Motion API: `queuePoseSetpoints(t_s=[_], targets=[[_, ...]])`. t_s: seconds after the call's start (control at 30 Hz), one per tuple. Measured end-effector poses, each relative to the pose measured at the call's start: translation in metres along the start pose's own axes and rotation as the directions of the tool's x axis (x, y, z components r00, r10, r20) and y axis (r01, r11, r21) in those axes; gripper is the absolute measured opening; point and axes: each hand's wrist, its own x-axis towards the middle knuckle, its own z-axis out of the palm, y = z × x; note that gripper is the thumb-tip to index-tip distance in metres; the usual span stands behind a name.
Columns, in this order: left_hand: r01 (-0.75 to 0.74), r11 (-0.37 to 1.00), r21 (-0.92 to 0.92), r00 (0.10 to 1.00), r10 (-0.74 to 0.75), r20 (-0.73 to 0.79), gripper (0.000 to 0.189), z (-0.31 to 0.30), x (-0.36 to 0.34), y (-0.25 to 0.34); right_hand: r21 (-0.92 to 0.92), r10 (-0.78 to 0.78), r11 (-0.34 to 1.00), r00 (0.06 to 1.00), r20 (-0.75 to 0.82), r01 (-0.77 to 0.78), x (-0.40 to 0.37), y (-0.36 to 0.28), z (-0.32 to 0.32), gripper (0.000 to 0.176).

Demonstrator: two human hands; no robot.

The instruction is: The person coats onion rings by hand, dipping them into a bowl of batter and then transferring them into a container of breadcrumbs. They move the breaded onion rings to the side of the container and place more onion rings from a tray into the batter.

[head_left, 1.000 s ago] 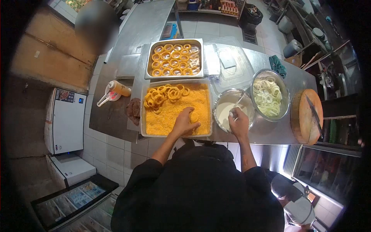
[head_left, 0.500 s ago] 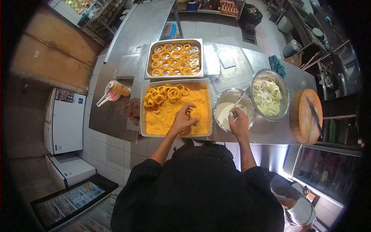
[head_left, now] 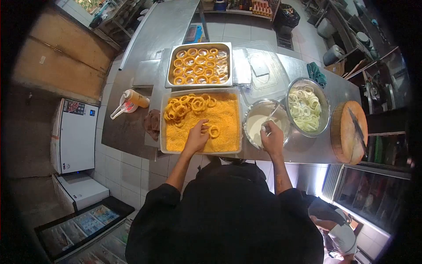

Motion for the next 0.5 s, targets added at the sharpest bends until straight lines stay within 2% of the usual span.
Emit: queuePoseSetpoints(t_s=[0.17,0.23,0.27,0.33,0.37,0.43,0.5], targets=[[0.025,1.0,-0.017,1.0,-0.025,0.01,0.054,-0.009,-0.001,0.002,-0.005,-0.013,1.0,1.0,0.002,0.013,0.0,0.0,0.0,0.015],[0.179,0.95,-0.254,0.984,-0.173,0.047,0.052,-0.008,0.0,0.002,-0.012,-0.02,1.0,1.0,0.008,0.02,0.0,-0.002,-0.002,0.015],[0.182,0.95,-0.254,0.983,-0.176,0.049,0.052,-0.009,0.0,0.002,-0.019,-0.028,0.999,1.0,0.011,0.029,0.0,-0.002,-0.002,0.014],[0.162,0.982,-0.099,0.987,-0.163,-0.005,0.052,-0.009,0.0,0.001,-0.012,-0.036,0.999,0.999,0.008,0.036,0.001,0.001,-0.001,0.014],[0.163,0.982,-0.1,0.986,-0.164,-0.005,0.052,-0.009,-0.001,0.001,-0.004,-0.047,0.999,0.999,0.002,0.047,0.001,0.003,0.0,0.014],[0.106,0.948,0.299,0.994,-0.094,-0.053,0.05,-0.008,-0.006,0.005,-0.004,-0.042,0.999,0.999,-0.004,0.042,0.001,0.0,0.0,0.014],[0.103,0.953,0.285,0.994,-0.09,-0.059,0.048,-0.005,-0.012,0.009,-0.003,-0.036,0.999,0.999,-0.009,0.036,0.0,0.0,0.0,0.014]])
